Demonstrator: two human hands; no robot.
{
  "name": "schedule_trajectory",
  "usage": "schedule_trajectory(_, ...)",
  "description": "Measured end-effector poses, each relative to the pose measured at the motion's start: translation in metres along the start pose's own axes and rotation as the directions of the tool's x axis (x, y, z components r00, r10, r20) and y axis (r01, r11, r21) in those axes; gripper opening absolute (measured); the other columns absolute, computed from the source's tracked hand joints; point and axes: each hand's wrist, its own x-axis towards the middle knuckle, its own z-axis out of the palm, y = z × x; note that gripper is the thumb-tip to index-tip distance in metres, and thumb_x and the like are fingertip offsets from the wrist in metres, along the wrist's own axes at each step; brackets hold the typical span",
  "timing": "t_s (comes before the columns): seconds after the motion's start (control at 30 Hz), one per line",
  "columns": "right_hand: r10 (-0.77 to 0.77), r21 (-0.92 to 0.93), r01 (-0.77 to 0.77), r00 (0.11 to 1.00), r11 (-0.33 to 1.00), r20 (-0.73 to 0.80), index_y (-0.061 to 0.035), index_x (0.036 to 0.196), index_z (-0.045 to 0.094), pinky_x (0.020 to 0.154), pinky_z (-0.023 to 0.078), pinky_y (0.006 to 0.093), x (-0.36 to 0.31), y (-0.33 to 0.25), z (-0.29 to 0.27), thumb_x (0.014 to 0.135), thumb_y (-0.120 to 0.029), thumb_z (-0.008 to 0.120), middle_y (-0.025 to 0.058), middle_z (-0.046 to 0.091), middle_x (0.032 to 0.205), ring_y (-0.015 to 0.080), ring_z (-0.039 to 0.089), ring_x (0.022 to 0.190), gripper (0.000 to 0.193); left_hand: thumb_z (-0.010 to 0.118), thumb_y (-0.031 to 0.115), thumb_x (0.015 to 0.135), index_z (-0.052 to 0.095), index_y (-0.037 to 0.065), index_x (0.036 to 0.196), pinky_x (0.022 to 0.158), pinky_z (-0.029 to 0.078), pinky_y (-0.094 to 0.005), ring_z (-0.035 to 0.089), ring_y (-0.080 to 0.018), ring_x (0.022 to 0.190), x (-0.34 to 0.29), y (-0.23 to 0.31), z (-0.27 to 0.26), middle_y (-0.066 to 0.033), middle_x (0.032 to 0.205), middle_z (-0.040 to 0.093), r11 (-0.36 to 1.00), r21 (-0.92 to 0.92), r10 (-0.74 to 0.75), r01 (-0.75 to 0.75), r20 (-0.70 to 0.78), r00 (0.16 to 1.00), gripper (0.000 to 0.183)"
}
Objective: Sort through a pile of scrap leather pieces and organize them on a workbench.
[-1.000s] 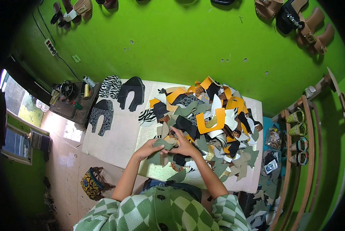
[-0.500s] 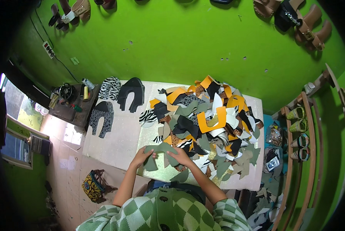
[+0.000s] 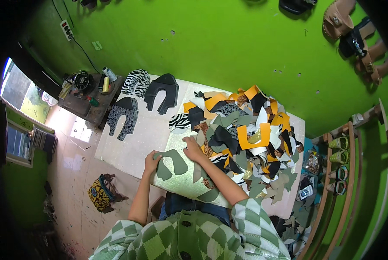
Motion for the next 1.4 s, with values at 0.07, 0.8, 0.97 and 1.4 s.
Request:
schedule_trajectory(0.07,0.052,-0.087,-0.047,0.998,0.995,0.048,-0.0035,0.107,0.050,0.087,0.042,0.0389,0.020,-0.006,-0.005,0.068,-0.004,0.060,0.0174,0.046,0.108,0.0341,0.048,0.101,0.040,0.067,0.017,0.077,0.061,0.001,0.090,0.063,0.049,-0.0300,0.063,-0.0181,0.067,0.010,0.004,0.002,-0.0120,0.074,0.065,1.000,0.025,-0.003,0.004,-0.016,1.000,0.021)
schedule_trajectory(0.8,0.293,-0.829,-0.020,0.940,0.559,0.175,-0.0104,0.086,0.062,0.073,0.045,0.0416,0.133,-0.011,0.023,0.065,-0.021,0.071,0.0089,0.065,0.086,0.0270,0.063,0.084,0.025,0.061,0.021,0.086,0.054,0.006,0.104,0.064,0.051,-0.0246,0.060,-0.0107,0.075,0.045,-0.057,-0.060,-0.0027,0.085,0.062,0.918,-0.181,-0.144,0.353,0.677,0.722,0.025)
schedule_trajectory(0.97,0.246,-0.349,-0.286,0.957,0.893,-0.155,-0.0070,0.096,0.057,0.070,0.048,0.0425,0.108,-0.068,-0.019,0.064,-0.026,0.071,0.0169,0.063,0.082,0.0359,0.061,0.080,0.040,0.060,0.021,0.086,0.058,0.002,0.098,0.060,0.049,-0.0267,0.060,-0.0117,0.069,0.062,-0.093,-0.045,-0.0071,0.079,0.064,0.957,-0.230,0.027,0.177,0.678,0.735,0.022)
schedule_trajectory(1.4,0.129,-0.320,-0.250,0.925,0.914,-0.357,-0.0044,0.121,0.042,0.091,0.036,0.0417,0.024,-0.051,-0.063,0.061,-0.011,0.074,0.0160,0.048,0.111,0.0350,0.044,0.110,0.068,0.065,0.028,0.079,0.057,-0.001,0.097,0.064,0.048,-0.0307,0.063,-0.0194,0.071,0.089,-0.061,-0.042,-0.0136,0.080,0.065,0.998,-0.016,0.058,-0.056,0.370,0.927,0.035)
